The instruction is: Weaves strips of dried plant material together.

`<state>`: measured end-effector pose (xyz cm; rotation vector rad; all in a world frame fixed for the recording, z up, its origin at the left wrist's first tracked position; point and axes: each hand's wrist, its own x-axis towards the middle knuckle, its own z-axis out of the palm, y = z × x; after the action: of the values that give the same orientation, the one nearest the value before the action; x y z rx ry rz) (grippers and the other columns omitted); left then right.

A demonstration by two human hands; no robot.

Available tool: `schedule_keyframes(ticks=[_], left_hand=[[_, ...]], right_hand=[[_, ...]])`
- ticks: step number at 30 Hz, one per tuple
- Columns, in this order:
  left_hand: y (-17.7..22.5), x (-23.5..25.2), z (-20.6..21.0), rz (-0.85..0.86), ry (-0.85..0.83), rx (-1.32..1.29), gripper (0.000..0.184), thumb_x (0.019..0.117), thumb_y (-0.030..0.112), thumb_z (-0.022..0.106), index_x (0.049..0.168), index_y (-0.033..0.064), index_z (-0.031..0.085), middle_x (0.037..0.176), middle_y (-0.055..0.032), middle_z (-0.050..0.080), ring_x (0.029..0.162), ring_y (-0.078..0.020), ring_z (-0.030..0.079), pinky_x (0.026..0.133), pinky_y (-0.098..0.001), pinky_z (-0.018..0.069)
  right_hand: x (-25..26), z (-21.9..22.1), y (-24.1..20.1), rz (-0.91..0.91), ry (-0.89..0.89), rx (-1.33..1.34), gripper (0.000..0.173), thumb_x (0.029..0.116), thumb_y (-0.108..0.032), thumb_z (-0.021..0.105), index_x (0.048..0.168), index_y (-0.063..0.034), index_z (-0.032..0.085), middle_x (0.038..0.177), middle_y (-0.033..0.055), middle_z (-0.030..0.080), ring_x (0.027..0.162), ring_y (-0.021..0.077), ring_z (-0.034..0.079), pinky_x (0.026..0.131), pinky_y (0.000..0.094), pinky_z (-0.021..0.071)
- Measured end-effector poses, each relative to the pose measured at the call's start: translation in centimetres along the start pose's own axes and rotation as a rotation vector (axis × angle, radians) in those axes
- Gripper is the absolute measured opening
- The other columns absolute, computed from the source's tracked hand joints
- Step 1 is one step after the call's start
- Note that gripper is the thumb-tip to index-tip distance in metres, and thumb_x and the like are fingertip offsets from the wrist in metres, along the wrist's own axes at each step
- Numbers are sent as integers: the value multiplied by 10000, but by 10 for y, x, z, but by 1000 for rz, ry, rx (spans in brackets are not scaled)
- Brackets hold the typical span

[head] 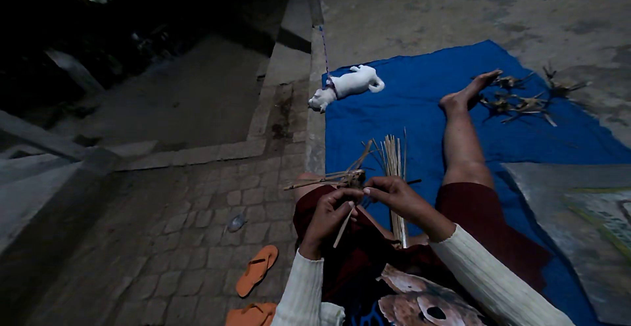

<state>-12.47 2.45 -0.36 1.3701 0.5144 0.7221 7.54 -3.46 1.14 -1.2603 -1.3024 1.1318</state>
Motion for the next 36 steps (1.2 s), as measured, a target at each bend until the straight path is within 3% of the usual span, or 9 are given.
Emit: schedule_keyframes(ticks=[4,9,13,19,24,27,30,33,36], left_hand=[[-4,11,-6,54,319,-410,299,969,-54,496,1230,-13,637,1043,-63,727,733,-98,681,688,-263,594],[-10,16,-19,172,499,-654,355,994,-74,430,1309,2,574,1081,-104,698,755,-143,695,674,-284,606],[-10,14,-18,226,546,-644,352,988,-64,428,1283,31,597,1122,-77,701,783,-130,696,688,-272,601],[-6,11,0,148,465,-592,320,1014,-48,416,1248,6,628,1072,-91,722,757,-124,700,692,-266,603],[-4,11,22,18,405,-331,289,991,-50,485,1227,-38,650,1059,-84,722,765,-104,688,689,-251,595],[-10,14,18,120,406,-84,259,974,-40,539,1198,-69,665,1115,-88,725,967,-98,692,862,-256,573],[-13,17,12,240,477,266,205,954,-6,583,1109,-55,707,1077,-84,706,954,-61,664,834,-216,557],[-14,15,8,277,429,662,208,933,59,602,1051,4,764,1086,-115,731,1033,-150,675,920,-332,539],[-12,12,9,311,302,853,224,913,74,596,1028,28,782,1078,-122,742,1018,-213,700,911,-429,547]], right_hand=[[0,-2,4,-151,353,127,221,1032,-138,548,1119,23,672,953,27,691,851,81,680,816,273,597],[4,-10,21,-284,676,230,219,994,-36,483,1094,2,674,1022,14,707,929,91,677,835,272,582],[5,-12,42,-273,713,248,268,922,49,476,1107,50,670,1251,123,672,1155,159,640,931,300,556],[2,1,33,-73,387,332,347,970,45,506,1305,29,591,1228,85,666,956,140,685,836,306,591],[1,13,28,-157,245,275,328,969,37,544,1292,59,598,1136,71,708,963,116,693,872,287,592],[-1,11,26,-214,160,170,206,1004,-11,558,1171,52,662,1036,36,720,904,81,691,862,266,590],[-5,14,24,-263,99,84,195,988,-30,594,1126,55,704,1104,66,732,978,75,700,913,265,586],[-4,21,18,-398,117,-21,255,978,13,547,1170,81,701,1267,158,686,1154,127,669,1015,290,544],[-2,22,14,-346,242,-105,286,1020,-27,504,1212,73,691,1278,172,684,1145,134,679,993,280,549]])
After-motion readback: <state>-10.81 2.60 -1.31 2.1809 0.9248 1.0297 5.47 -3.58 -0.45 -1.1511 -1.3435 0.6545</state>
